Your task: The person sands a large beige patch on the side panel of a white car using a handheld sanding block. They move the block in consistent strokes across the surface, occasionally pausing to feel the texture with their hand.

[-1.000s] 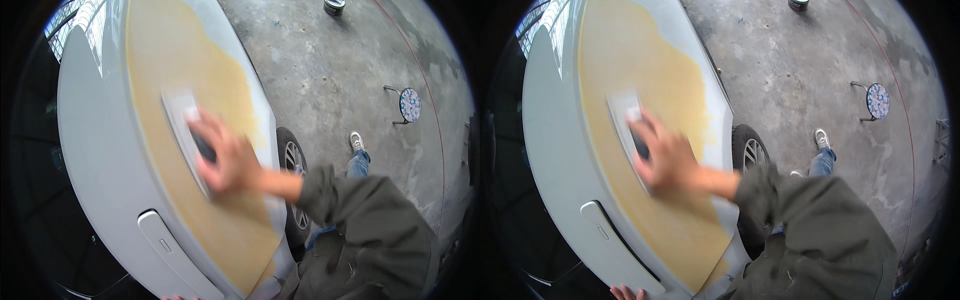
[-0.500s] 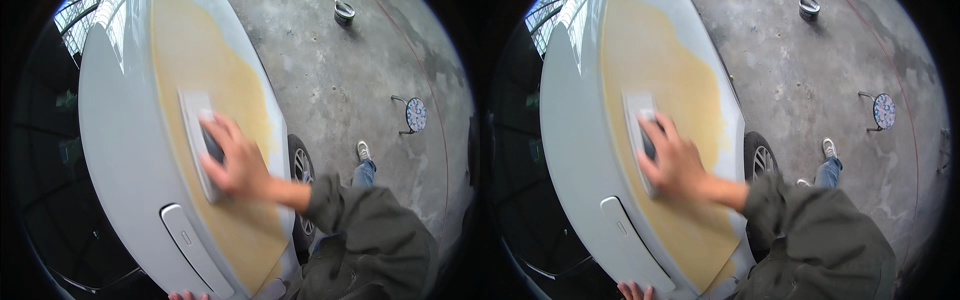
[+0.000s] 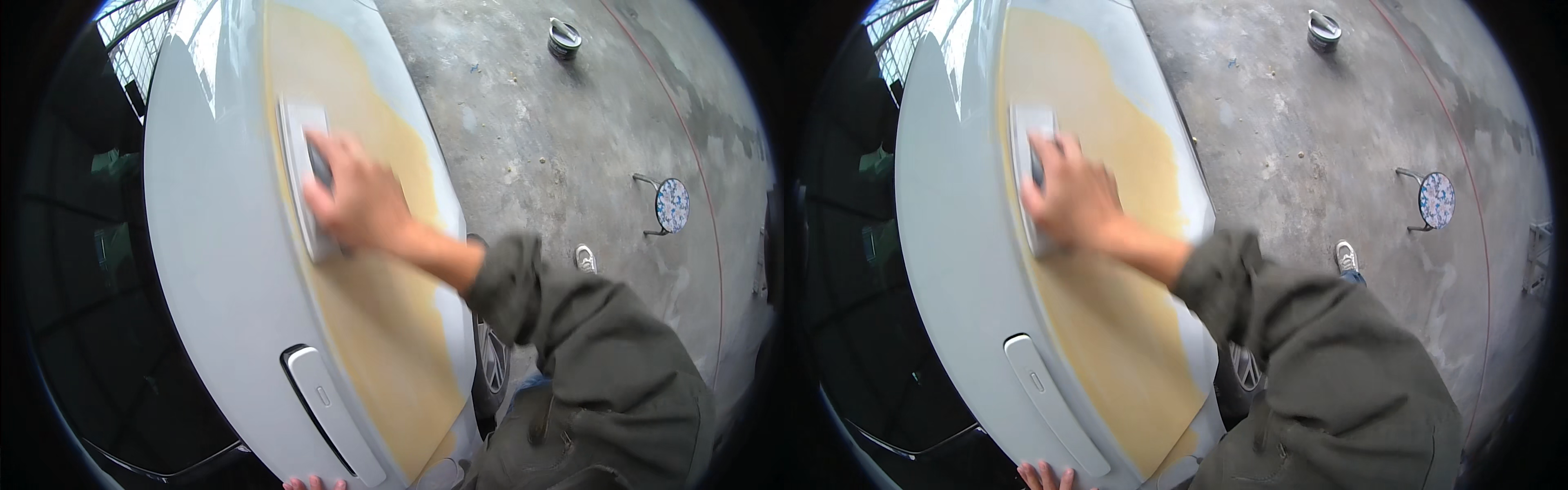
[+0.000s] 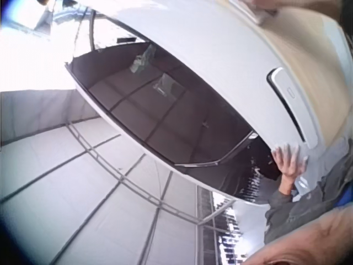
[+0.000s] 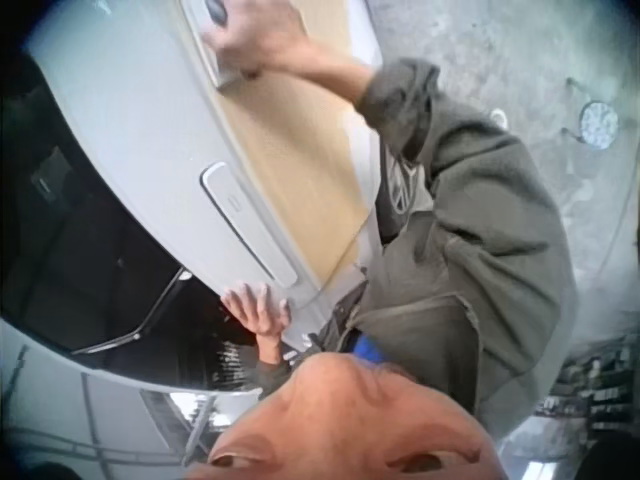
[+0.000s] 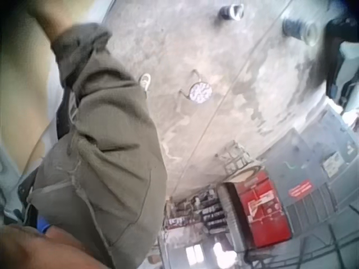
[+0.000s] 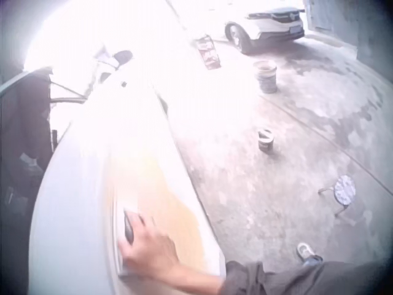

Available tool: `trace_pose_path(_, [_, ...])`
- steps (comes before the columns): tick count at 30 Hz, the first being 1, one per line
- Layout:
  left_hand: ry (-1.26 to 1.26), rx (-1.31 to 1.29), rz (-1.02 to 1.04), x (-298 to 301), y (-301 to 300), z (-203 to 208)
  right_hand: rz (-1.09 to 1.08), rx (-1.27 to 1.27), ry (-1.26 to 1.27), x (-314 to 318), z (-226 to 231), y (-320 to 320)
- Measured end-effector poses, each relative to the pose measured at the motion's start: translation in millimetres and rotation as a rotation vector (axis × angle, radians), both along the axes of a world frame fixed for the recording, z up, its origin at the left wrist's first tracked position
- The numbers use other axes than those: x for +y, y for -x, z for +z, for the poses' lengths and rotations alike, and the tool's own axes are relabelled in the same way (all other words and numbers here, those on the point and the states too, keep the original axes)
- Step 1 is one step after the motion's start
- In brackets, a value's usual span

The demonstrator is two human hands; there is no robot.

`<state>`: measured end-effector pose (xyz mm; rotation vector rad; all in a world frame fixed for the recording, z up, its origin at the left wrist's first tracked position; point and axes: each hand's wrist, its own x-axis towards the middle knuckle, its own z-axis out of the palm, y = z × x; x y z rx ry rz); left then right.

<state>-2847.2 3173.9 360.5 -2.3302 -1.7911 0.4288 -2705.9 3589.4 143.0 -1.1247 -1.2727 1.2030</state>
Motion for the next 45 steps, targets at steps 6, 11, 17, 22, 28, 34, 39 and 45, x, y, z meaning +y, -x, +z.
trace_pose_path(6, [0.002,-0.012,-0.015,10.9,6.1,0.9,-0.062,-0.125,0.148,153.2,15.4,-14.8])
trace_pose_path(11, [0.008,0.03,0.004,11.5,10.6,8.1,0.076,0.017,-0.089,-112.7,-41.0,-10.0])
trace_pose_path(17, [0.025,0.045,-0.009,3.3,4.0,9.9,-0.012,0.076,-0.064,-71.0,-82.4,-9.7])
trace_pose_path(22, [0.01,0.044,-0.04,13.8,3.7,7.9,-0.092,0.096,0.157,94.2,-108.3,-25.8])
trace_pose_path(28, [0.021,0.076,0.015,-3.4,4.5,11.1,0.232,0.157,0.167,-175.2,-68.7,-31.4])
trace_pose_path(34, [0.089,0.057,-0.013,18.2,-3.4,15.2,-0.078,0.062,0.088,19.1,-124.7,-16.3])
trace_pose_path(39, [0.052,0.075,-0.02,22.2,8.8,10.7,-0.073,0.036,0.213,64.0,-155.9,-12.4])
trace_pose_path(45, [0.032,0.056,0.035,-11.2,-1.0,7.5,0.214,0.156,0.089,-151.5,-87.2,-24.7])
